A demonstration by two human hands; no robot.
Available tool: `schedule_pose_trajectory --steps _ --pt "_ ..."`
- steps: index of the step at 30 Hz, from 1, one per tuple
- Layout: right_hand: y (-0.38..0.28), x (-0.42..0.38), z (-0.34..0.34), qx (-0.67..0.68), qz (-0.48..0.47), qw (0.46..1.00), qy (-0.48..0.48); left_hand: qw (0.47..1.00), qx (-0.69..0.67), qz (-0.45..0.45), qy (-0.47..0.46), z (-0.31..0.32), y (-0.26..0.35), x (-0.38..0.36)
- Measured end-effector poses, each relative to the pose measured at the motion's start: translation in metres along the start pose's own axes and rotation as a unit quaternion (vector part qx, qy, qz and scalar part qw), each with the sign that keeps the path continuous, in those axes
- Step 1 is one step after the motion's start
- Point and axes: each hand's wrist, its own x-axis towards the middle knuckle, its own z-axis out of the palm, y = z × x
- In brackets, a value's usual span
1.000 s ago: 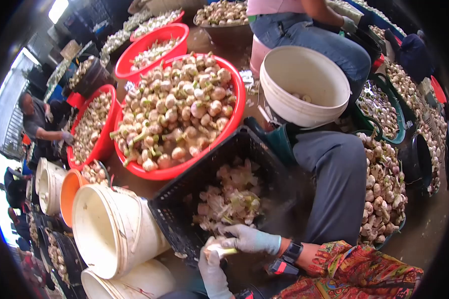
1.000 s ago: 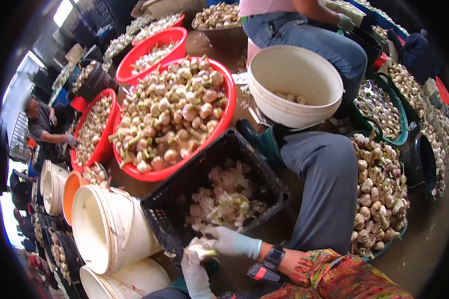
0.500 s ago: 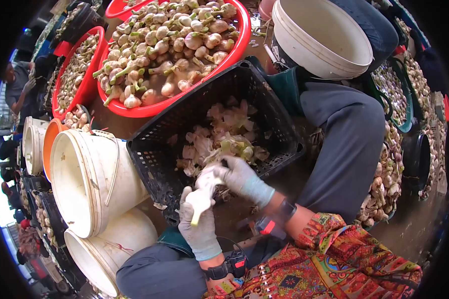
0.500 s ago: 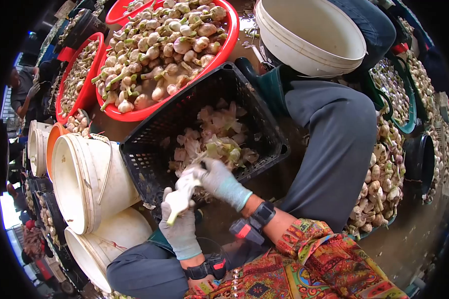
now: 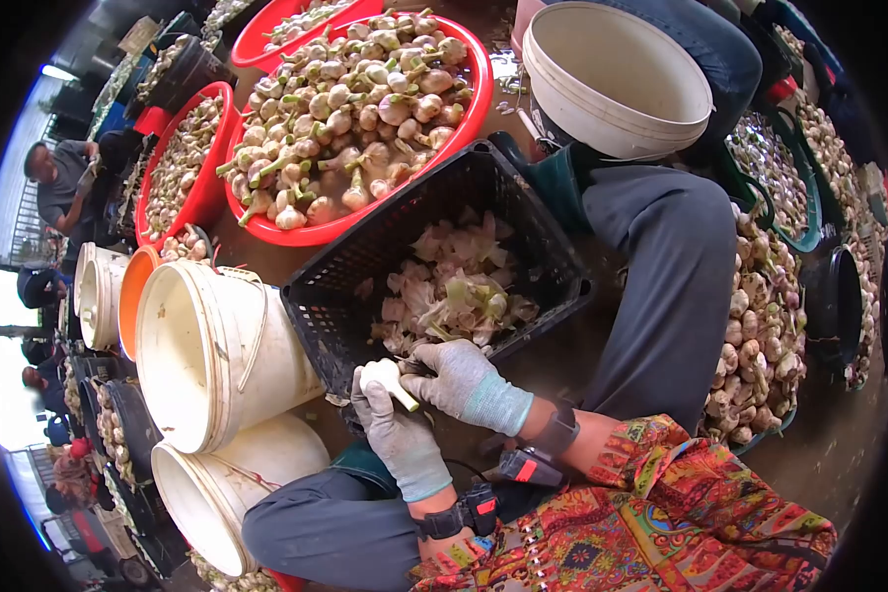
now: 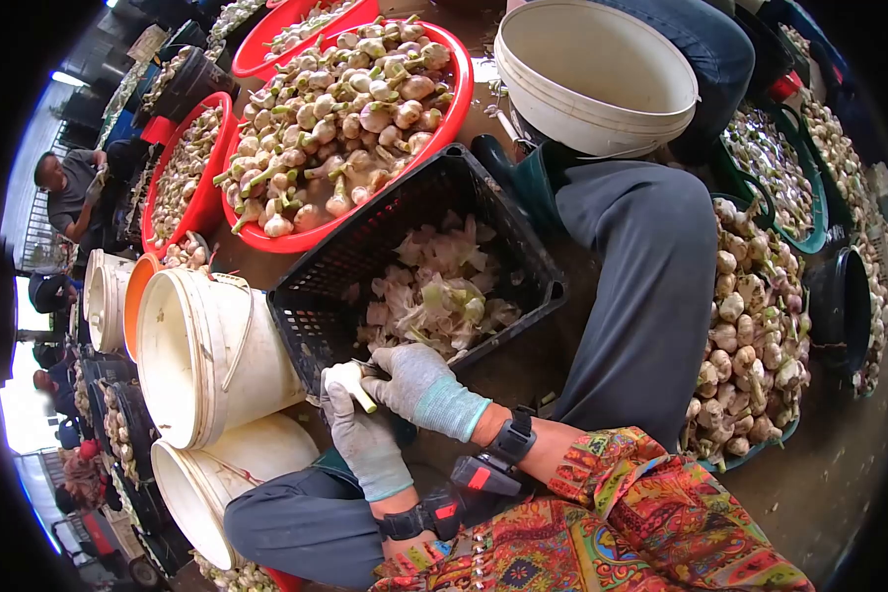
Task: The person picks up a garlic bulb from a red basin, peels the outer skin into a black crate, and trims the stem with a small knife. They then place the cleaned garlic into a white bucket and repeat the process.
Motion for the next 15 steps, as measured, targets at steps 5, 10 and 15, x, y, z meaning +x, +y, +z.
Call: schedule_pose_trajectory --steps 5,10,15 --pt "0.015 0.01 0.001 0.02 0.056 0.996 0.065 0.999 0.019 -0.043 0.001 0.005 -0.012 -0.001" --pt "0.023 0.015 -0.011 0.064 0.036 0.995 0.072 0.98 0.171 -0.095 0.029 0.016 0.007 -0.004" --pt "0.018 0.011 0.0 -0.045 -0.04 0.997 0.049 0.936 0.34 -0.061 0.068 0.005 -0.001 0.0"
